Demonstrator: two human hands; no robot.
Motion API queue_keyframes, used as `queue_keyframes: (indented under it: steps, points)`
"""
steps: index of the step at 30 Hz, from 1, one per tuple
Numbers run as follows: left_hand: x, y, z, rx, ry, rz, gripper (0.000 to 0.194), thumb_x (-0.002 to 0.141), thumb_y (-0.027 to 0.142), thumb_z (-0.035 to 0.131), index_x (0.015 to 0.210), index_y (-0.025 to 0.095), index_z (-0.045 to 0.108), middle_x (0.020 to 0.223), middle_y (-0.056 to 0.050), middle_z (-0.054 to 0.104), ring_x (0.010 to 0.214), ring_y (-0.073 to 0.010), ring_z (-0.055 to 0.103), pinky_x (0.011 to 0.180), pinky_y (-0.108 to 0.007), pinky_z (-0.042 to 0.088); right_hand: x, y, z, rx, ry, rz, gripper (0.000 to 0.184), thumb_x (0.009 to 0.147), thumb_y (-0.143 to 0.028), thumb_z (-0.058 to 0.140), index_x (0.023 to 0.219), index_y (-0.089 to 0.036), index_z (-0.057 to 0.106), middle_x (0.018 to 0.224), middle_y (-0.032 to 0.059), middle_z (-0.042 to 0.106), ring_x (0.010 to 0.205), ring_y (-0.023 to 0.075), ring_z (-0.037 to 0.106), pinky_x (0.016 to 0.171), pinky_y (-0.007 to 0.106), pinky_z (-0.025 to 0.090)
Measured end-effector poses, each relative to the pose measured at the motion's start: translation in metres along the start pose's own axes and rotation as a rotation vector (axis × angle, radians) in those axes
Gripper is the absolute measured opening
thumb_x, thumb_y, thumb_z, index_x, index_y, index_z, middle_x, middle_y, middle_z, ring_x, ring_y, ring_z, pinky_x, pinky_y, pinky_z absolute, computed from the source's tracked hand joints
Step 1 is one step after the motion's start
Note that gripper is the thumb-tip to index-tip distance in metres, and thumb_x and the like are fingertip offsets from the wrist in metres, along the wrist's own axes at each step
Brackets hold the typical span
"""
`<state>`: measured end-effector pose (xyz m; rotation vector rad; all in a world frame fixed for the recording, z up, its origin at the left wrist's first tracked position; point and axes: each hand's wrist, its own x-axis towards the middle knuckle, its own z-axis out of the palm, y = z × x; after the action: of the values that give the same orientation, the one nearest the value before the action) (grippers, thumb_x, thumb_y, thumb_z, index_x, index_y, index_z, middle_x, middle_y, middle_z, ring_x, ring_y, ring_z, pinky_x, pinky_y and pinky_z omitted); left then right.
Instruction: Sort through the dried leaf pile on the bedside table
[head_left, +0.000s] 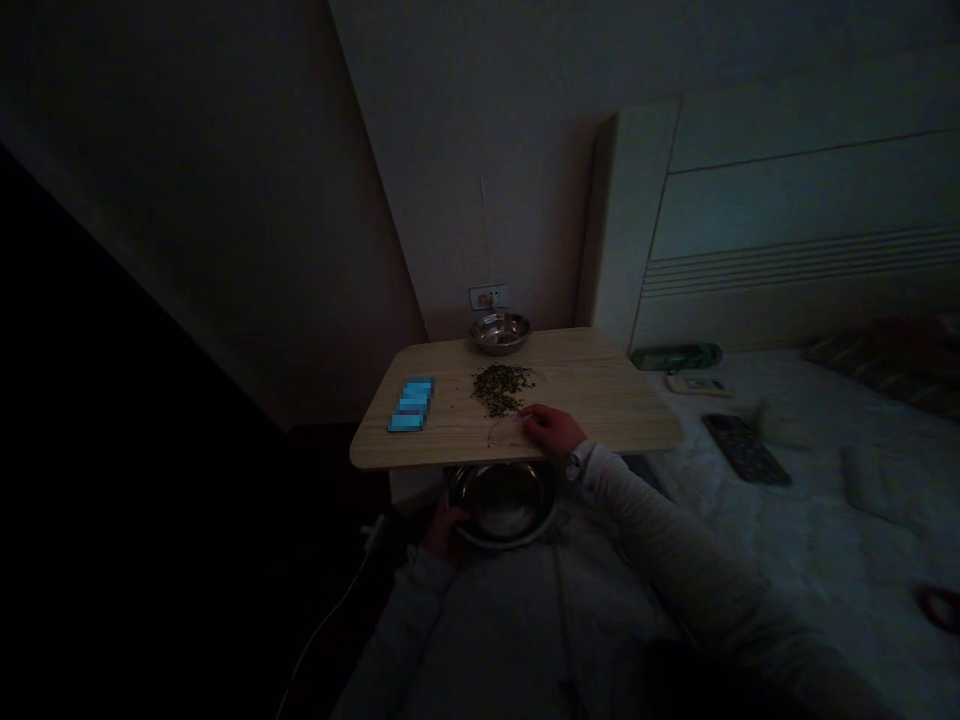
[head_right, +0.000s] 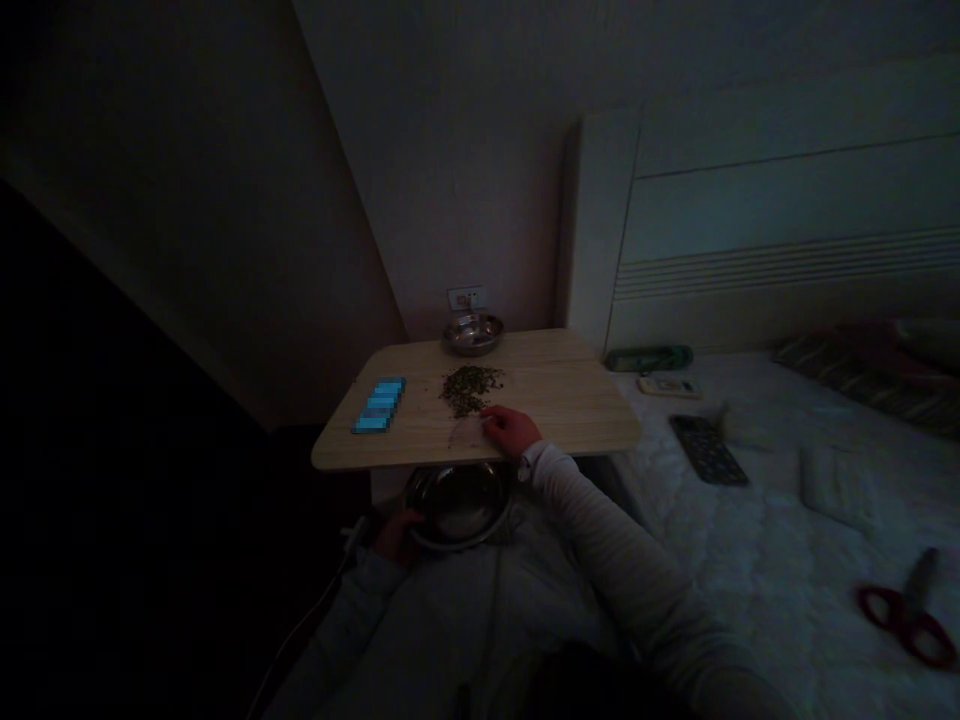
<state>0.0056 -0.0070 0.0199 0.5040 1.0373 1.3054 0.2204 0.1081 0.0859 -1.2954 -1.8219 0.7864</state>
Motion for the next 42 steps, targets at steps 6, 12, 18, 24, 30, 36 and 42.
queue_keyframes:
  steps: [6,12,18,24,30,36,42]
  points:
    - [-0.003,0.002,0.005,-0.031,-0.023,-0.005,0.054,0.044,0.010,0.060,0.096,0.024,0.064,0.080,0.001,0.071,0.083,-0.0231,0.064,0.080,-0.036,0.045,0.005,-0.002,0.008,-0.010,0.006,-0.005,0.024,0.073,-0.028,0.058,0.092,-0.021,0.071,0.063,-0.0015,0.065,0.060,0.0127,0.055,0.060,0.024,0.043]
    - [-0.004,0.004,0.006,-0.022,-0.015,-0.019,0.053,0.045,0.011,0.060,0.096,0.023,0.065,0.076,0.000,0.070,0.078,-0.0249,0.064,0.077,-0.039,0.046,0.006,0.001,0.013,0.008,-0.021,-0.068,0.027,0.074,-0.032,0.058,0.096,-0.023,0.072,0.070,0.0005,0.068,0.065,0.0152,0.059,0.067,0.028,0.047]
    - [-0.002,0.003,0.003,0.005,-0.022,0.015,0.051,0.046,0.012,0.059,0.095,0.024,0.064,0.078,0.000,0.069,0.083,-0.0243,0.063,0.079,-0.037,0.045,0.004,0.000,0.011,0.129,-0.149,-0.057,0.025,0.072,-0.031,0.060,0.091,-0.021,0.073,0.094,0.0040,0.072,0.085,0.0191,0.062,0.082,0.033,0.047]
    - [0.000,0.001,-0.001,0.009,-0.002,0.006,0.047,0.045,0.011,0.061,0.089,0.023,0.065,0.075,0.001,0.070,0.083,-0.0257,0.064,0.078,-0.037,0.046,0.015,0.009,-0.003,0.353,-0.048,0.042,0.028,0.071,-0.032,0.057,0.092,-0.017,0.069,0.069,0.0017,0.066,0.067,0.0151,0.058,0.067,0.029,0.046]
    - [0.008,-0.006,-0.008,-0.023,-0.012,0.046,0.050,0.046,0.009,0.060,0.093,0.023,0.066,0.081,-0.001,0.071,0.095,-0.0284,0.063,0.085,-0.039,0.045,0.035,0.021,-0.003,0.274,0.240,0.096,0.025,0.071,-0.028,0.052,0.090,-0.019,0.067,0.062,-0.0012,0.061,0.062,0.0135,0.054,0.067,0.028,0.045]
    - [-0.001,0.002,0.000,-0.021,-0.030,-0.012,0.050,0.046,0.010,0.060,0.094,0.022,0.066,0.084,-0.002,0.072,0.097,-0.0303,0.063,0.084,-0.041,0.046,0.037,0.018,0.013,0.107,0.247,0.038,0.025,0.074,-0.030,0.051,0.092,-0.021,0.067,0.063,-0.0019,0.060,0.062,0.0137,0.052,0.067,0.028,0.044]
    - [-0.003,0.006,0.001,0.017,0.001,0.005,0.040,0.045,0.009,0.061,0.082,0.023,0.065,0.071,0.002,0.069,0.079,-0.0241,0.065,0.075,-0.036,0.047,0.035,0.016,0.012,0.010,0.239,0.031,0.024,0.078,-0.029,0.051,0.094,-0.022,0.067,0.063,-0.0014,0.061,0.062,0.0136,0.053,0.068,0.028,0.044]
